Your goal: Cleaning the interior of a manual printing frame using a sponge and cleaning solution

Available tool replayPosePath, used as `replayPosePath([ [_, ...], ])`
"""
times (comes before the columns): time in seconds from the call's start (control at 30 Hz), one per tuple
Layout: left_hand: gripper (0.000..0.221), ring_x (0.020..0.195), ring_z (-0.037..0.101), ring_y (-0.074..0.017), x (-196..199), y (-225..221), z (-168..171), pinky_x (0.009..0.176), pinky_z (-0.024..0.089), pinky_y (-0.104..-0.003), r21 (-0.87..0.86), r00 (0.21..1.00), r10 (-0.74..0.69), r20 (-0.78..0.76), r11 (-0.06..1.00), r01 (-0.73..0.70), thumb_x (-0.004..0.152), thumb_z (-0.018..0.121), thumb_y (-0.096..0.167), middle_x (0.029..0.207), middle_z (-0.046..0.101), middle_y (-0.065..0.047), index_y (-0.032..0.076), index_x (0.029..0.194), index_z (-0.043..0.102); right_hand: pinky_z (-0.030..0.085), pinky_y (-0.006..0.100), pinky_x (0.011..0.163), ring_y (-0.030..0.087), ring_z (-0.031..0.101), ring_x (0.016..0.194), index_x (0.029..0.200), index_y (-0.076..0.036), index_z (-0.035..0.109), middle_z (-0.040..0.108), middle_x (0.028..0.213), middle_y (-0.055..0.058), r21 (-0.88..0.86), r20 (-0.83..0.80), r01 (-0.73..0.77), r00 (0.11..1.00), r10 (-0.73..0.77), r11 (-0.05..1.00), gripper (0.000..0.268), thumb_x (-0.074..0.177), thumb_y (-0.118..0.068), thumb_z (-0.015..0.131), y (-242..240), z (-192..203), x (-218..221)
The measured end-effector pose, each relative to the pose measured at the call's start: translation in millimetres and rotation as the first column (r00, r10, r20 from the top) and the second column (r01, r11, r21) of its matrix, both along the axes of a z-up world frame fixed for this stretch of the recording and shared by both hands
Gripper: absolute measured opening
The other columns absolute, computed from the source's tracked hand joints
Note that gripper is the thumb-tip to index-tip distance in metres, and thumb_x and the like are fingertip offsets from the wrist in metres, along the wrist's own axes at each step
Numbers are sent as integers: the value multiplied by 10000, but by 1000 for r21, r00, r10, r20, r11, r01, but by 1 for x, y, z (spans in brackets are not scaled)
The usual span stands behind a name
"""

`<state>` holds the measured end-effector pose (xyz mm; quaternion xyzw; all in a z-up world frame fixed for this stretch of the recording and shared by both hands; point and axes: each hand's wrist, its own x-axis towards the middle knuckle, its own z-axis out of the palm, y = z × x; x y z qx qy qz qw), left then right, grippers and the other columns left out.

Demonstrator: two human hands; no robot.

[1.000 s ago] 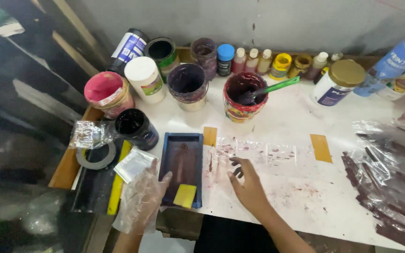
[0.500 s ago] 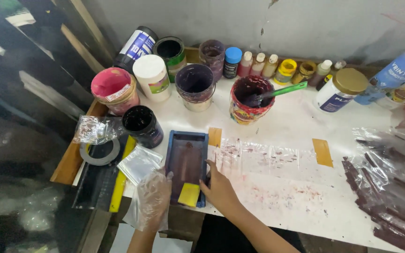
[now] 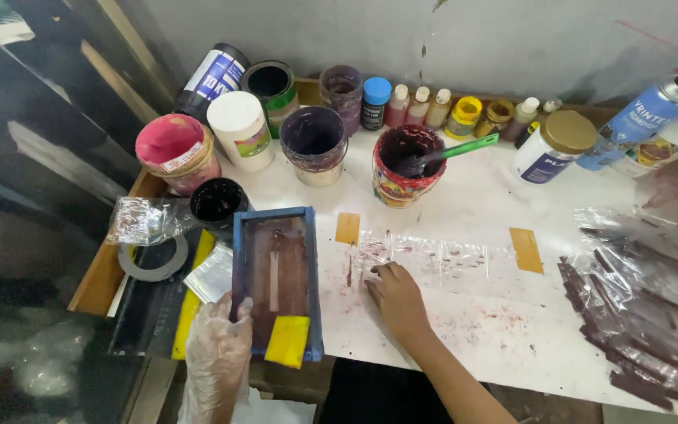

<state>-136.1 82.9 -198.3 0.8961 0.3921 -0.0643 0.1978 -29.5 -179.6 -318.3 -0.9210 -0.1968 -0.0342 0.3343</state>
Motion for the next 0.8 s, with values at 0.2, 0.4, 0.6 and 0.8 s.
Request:
replayPosePath([
  [0.2, 599, 1254, 631, -276, 7, -12, 18, 1084, 516, -431, -54, 1000, 17, -23, 998, -18, 988, 557, 521, 1414, 592, -73, 186, 1483, 509, 509, 384, 816, 261, 613, 899, 1002, -25, 709, 670, 987, 96, 44, 15, -37, 999, 36, 998, 156, 991, -121, 587, 13, 5, 2],
  [0.4, 621, 1315, 606, -304, 28, -32, 40, 1116, 503, -427, -164, 991, 31, -133, 985, -53, 1013, 457, 569, 1484, 561, -74, 203, 1514, 482, 534, 376, 801, 269, 640, 884, 1017, -15, 712, 684, 965, 135, -167, 95, -22, 995, 38, 986, 139, 961, -68, 596, 14, -30, 13],
  [0.6, 623, 1360, 562, -277, 54, -51, 20, 1087, 533, -391, -314, 991, -58, -123, 949, 16, 1006, 446, 586, 1570, 463, -43, 237, 1522, 447, 618, 332, 743, 297, 696, 805, 1051, 21, 743, 731, 972, 183, -6, -53, 1, 999, -1, 1000, 172, 933, -101, 717, 13, 17, 4],
  [0.8, 517, 1162, 664, -279, 79, -49, -24, 972, 585, -357, -218, 976, -193, 101, 953, 211, 1019, 518, 491, 1336, 628, -104, 165, 1418, 560, 526, 369, 893, 230, 655, 1024, 1154, -79, 710, 682, 1119, 71, 129, -167, 65, 985, -43, 989, 279, 998, -254, 558, -69, 5, 5],
])
